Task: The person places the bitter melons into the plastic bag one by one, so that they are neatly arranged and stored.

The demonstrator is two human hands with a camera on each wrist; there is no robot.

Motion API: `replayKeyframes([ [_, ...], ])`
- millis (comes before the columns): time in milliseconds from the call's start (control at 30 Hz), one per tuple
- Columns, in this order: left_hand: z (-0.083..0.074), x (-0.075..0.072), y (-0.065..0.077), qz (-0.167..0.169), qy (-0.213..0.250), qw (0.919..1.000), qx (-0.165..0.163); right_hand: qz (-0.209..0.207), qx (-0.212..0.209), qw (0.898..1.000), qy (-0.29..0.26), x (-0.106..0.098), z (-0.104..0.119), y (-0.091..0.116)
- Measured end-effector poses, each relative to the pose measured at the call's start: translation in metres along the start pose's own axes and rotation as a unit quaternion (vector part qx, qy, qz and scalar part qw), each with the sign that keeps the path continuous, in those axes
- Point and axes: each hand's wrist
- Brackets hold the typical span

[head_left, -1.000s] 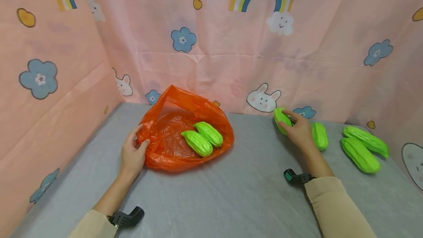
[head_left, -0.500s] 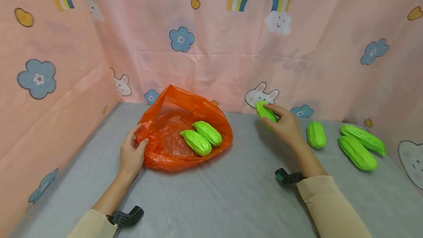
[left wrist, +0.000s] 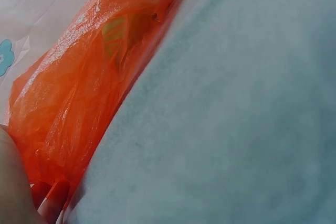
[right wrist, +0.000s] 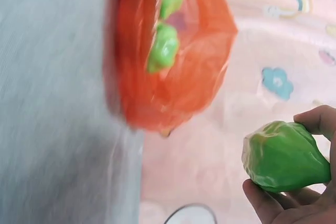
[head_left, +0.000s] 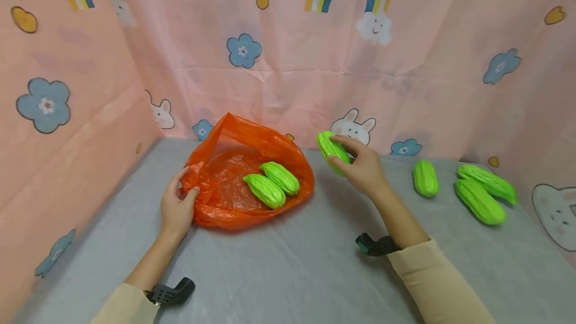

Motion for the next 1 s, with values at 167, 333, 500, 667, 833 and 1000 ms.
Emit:
replayKeyframes([
  [167, -0.002, 0.001, -0.001, 0.007, -0.005, 1.0, 0.001, -0.005, -0.006, 1.0, 0.001, 0.009, 0.014, 0.0],
  [333, -0.002, 0.001, 0.0, 0.011, -0.002, 0.9999, -0.005, 0.006, -0.037, 0.999, 0.003, 0.022, 0.025, -0.002],
  [500, -0.002, -0.001, 0.0, 0.005, -0.005, 1.0, -0.004, 0.012, -0.072, 0.997, -0.019, 0.034, 0.04, -0.005],
  [667, -0.002, 0.0, 0.001, 0.008, -0.009, 0.9999, -0.003, 0.015, -0.091, 0.995, -0.031, 0.04, 0.053, -0.006],
  [833, -0.002, 0.001, 0.0, 0.01, -0.008, 0.9999, -0.002, 0.019, -0.1, 0.993, -0.057, 0.045, 0.063, -0.007],
  [1000, 0.0, 0.0, -0.001, 0.004, -0.009, 1.0, -0.001, 0.022, -0.105, 0.992, -0.067, 0.053, 0.073, -0.006],
])
Point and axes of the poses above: each hand's wrist, its own y-axis away from the middle knuckle, its own x-axis out of the palm, z = x × y, and after that the axes turned 5 degrees about -x, right-handed
